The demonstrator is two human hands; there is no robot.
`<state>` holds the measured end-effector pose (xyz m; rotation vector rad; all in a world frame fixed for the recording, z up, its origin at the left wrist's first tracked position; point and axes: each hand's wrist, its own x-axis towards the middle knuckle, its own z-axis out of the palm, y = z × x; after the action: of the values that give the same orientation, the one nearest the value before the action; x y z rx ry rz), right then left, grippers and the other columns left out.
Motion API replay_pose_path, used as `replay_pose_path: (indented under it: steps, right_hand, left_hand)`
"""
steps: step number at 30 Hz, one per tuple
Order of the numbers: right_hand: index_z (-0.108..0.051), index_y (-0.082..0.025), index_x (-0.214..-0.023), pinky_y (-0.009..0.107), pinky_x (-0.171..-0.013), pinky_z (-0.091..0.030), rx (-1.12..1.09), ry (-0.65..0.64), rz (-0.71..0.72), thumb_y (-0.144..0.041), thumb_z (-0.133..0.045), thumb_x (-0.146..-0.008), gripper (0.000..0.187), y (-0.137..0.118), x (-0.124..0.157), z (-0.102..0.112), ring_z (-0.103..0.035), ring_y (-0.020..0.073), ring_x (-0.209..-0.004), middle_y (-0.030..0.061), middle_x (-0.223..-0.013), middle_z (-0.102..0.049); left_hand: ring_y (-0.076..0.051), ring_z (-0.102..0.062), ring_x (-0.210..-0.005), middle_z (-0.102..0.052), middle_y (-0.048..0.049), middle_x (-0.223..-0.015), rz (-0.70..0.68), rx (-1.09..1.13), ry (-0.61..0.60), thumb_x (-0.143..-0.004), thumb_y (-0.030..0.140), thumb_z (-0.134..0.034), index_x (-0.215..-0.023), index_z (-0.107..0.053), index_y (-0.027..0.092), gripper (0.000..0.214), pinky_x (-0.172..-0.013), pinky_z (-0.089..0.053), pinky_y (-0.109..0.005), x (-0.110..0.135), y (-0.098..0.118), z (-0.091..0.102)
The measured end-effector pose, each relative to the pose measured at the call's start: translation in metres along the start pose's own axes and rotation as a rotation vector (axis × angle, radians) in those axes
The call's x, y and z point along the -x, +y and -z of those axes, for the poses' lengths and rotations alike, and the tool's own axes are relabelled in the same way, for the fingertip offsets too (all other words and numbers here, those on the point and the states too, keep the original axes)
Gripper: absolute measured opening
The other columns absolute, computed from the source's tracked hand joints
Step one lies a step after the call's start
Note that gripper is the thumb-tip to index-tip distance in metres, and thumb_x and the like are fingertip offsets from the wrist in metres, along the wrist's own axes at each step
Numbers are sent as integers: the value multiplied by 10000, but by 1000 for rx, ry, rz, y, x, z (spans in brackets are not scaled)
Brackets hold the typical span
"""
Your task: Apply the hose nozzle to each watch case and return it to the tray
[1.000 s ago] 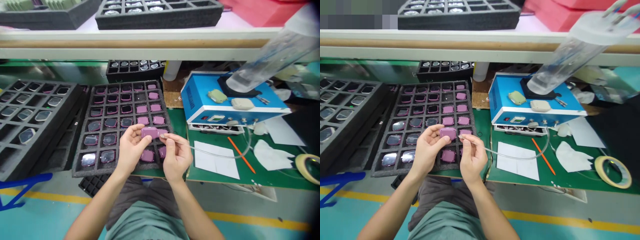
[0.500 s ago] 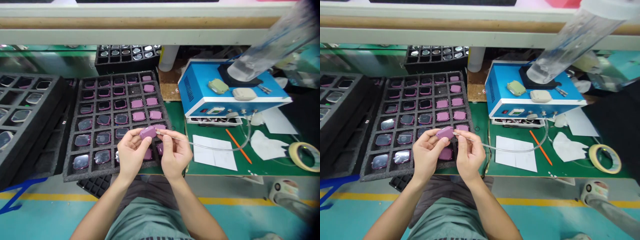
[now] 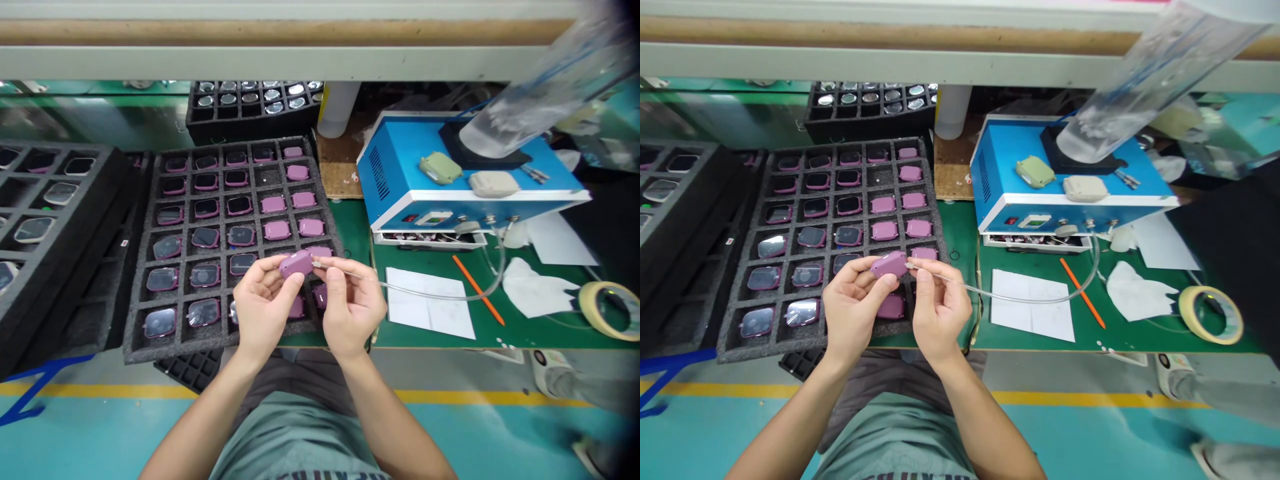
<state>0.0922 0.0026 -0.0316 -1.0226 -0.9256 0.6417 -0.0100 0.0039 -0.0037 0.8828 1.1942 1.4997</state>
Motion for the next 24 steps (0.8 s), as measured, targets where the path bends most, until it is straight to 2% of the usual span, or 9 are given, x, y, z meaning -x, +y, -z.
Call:
replay_pose_path:
  steps: [18,24]
  right_hand:
    - [-729,-240,-1033,343,-864,-698,-12,2,-2,-258,-678,-1000,63,2,0,0,-815,189,-945,48,-1011,-802]
    - [-742,-239,-1044,297,-860,-687,-34,-20,-9,-218,-660,-1007,92,2,-2,-2,-815,169,-950,45,-1019,-816]
  left_hand:
    - [-186,-832,-926,-852,-87,-1014,-58,-60,-9,-772,177,-884,-1030,-732,153,300,-846,-660,-224,3,3,-1]
    - [-175,-830,-944,-853,-84,-1036,-70,-67,-24,-793,191,-886,-1045,-736,157,295,-859,-649,-198,1,2,0]
